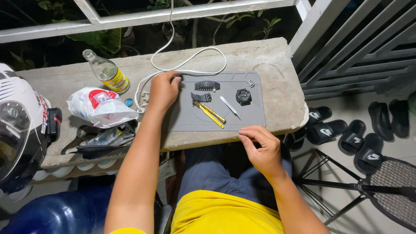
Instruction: The person disassembles a wristwatch using a small screwdriver and a metal prying tool. They remove the back cover, manipulate internal components, and reassemble the watch on a gray work mat.
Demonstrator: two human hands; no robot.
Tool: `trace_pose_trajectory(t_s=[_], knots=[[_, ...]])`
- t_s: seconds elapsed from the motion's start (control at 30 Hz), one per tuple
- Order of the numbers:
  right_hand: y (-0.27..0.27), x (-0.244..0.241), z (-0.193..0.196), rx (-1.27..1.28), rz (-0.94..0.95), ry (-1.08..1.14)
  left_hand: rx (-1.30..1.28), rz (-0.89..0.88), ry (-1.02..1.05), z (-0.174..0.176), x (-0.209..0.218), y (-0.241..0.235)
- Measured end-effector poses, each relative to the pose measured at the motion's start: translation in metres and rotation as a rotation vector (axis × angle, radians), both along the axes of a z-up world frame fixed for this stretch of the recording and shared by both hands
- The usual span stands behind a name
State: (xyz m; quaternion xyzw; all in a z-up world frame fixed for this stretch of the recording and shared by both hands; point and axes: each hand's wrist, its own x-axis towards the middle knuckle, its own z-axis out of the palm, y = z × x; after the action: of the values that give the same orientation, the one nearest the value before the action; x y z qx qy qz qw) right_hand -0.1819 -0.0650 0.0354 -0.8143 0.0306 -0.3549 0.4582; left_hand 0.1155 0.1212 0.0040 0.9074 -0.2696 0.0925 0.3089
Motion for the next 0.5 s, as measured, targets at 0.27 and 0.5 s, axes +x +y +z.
trace_pose_trajectory(t_s=[0.27, 0.5], knots=[[0.006, -0.019, 0.005, -0.012, 0.092, 0.014, -0.143, -0.12, 0.329, 0.022, -0.031, 0.0], [0.01, -0.047, -0.001, 0.022, 0.092, 0.065, -0.59, -0.019, 0.119, 0.042, -0.077, 0.029]])
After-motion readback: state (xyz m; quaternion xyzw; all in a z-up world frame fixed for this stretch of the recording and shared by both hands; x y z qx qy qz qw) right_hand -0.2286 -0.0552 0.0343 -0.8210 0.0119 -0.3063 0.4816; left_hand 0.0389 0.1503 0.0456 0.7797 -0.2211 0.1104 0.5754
